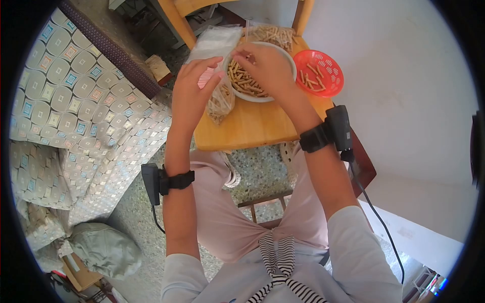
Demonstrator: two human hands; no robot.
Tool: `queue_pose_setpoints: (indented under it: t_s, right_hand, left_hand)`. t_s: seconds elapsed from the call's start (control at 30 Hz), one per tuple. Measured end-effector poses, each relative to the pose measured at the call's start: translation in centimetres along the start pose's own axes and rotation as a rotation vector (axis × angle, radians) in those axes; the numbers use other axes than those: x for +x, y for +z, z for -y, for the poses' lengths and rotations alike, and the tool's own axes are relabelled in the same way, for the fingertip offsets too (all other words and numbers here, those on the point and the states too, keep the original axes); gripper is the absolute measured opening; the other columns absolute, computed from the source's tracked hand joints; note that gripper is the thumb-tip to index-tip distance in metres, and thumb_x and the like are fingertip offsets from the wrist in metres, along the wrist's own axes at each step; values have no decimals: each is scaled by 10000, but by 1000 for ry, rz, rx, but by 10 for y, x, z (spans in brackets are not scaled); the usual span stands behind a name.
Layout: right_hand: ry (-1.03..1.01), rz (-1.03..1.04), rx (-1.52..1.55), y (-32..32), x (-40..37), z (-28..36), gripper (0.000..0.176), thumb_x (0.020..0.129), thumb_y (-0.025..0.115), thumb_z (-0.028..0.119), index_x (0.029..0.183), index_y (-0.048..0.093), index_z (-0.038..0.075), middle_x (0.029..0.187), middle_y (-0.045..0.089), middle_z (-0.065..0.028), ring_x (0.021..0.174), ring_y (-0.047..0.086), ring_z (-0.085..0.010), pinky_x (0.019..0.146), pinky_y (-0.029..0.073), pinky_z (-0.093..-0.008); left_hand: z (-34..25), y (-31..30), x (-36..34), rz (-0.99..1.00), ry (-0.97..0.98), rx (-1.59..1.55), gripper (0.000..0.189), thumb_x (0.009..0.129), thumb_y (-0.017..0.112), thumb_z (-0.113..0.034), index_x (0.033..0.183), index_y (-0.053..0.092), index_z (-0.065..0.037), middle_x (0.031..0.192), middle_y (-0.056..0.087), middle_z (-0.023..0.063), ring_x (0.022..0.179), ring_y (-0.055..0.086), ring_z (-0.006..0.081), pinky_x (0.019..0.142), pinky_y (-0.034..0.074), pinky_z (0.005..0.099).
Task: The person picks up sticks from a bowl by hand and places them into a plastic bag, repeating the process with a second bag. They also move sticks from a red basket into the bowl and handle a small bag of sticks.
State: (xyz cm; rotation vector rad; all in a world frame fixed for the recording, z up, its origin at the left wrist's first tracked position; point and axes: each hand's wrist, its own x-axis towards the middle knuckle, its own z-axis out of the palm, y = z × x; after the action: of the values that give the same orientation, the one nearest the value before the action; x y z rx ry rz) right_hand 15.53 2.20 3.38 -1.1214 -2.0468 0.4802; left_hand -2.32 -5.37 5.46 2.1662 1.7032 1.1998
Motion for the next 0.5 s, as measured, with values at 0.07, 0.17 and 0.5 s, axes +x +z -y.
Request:
queue_pose_setpoints:
  t_s: [0.07, 0.17, 0.5]
  right_hand:
    - [-121, -101, 290, -8, 0, 16, 165, 904, 632, 222, 989, 675, 88, 888, 714, -96, 769, 676, -284, 665, 512, -394]
    - [-112, -105, 335, -13, -6, 25, 178, 913, 630, 226, 1010, 655, 78, 886, 712, -87, 745, 670, -268, 656, 509, -376]
    - [-206, -99, 397, -13, -10, 29, 168, 898, 658, 229, 1018, 677, 114, 893, 702, -43, 712, 652, -213, 647, 505, -327]
  left_hand:
    - [-5, 4, 1, 11, -106, -183, 266, 936, 629, -176, 1184, 685, -96, 1031, 679, 63, 932, 623, 172, 816, 488, 293]
    - [-7, 6, 3, -25, -155, -290, 270, 955, 613, -171, 1205, 676, -90, 1033, 686, 52, 865, 629, 132, 777, 491, 271]
    - [-10, 7, 0, -35, -148, -263, 244, 938, 630, -141, 1173, 680, -96, 986, 686, 59, 789, 641, 141, 721, 502, 272]
